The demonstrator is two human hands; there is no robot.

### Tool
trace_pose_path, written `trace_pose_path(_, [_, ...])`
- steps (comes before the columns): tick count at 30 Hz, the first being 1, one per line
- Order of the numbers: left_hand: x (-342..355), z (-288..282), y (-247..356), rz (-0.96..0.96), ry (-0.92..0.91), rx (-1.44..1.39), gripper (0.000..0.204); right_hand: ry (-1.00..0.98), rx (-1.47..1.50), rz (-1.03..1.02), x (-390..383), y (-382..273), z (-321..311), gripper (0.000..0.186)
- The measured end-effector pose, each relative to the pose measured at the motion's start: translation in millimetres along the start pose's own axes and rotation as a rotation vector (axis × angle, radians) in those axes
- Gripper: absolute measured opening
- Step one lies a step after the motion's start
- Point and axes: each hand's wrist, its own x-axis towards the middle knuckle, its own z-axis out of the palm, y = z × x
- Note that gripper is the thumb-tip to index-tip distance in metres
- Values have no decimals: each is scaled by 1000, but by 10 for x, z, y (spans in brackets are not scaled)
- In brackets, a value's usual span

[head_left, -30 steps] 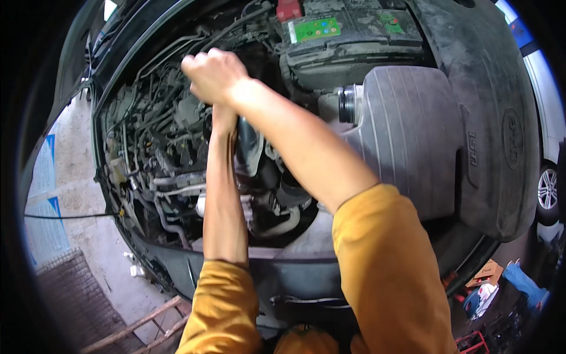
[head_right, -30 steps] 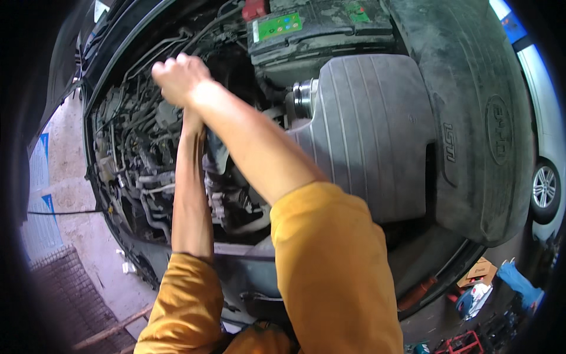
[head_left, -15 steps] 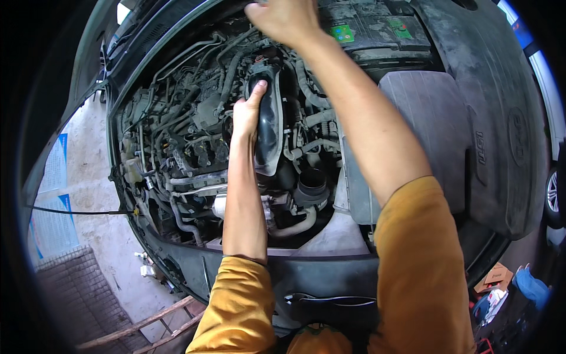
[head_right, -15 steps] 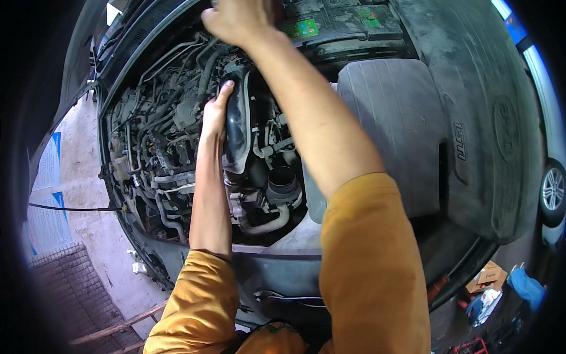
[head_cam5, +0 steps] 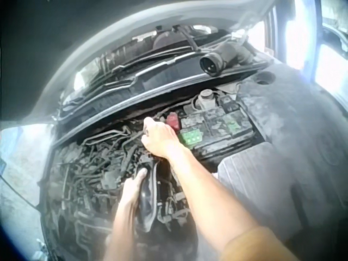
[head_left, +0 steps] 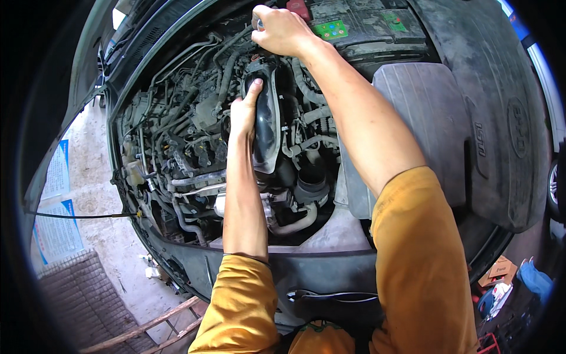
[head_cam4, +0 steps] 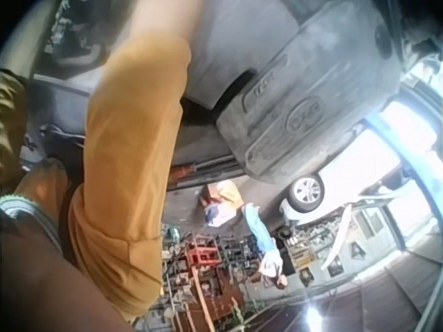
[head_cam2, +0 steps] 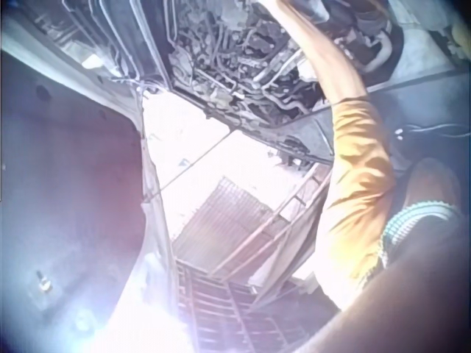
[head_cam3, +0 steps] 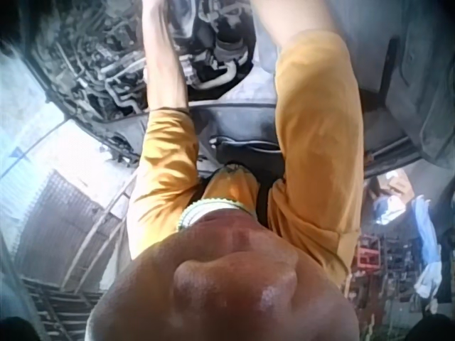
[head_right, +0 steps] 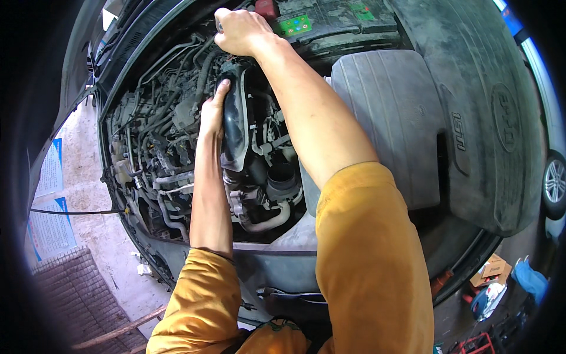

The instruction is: The person uses pliers and a screwdriver to loosen and remove a hose clamp from a car's air intake hose. They detach the hose from the engine, inspect the connection, and then reattach the hose, tightening the clamp to secure it.

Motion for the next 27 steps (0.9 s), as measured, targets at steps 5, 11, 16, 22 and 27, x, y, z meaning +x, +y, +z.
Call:
trace_pose_path(5, [45,18,-38,14,2,30,77,-29,-2,-25,0,62,-4,26])
trace_pose_path(11, [111,-44,-90,11,-7,16,86,-146,27,-22,30,-28,-16,28])
trace_pose_path(16, [230,-147,-169,37,-17,28,87,-87,94,-94,88,28,22,24])
trace_pose_path(22, [63,-49,-68,-37,-35,-10,80,-115,96,-88,90,56,8,26])
trace_pose_path(27, [47,-21,-39,-15,-22,33,85,-182,113,-99,76,93,-95,15])
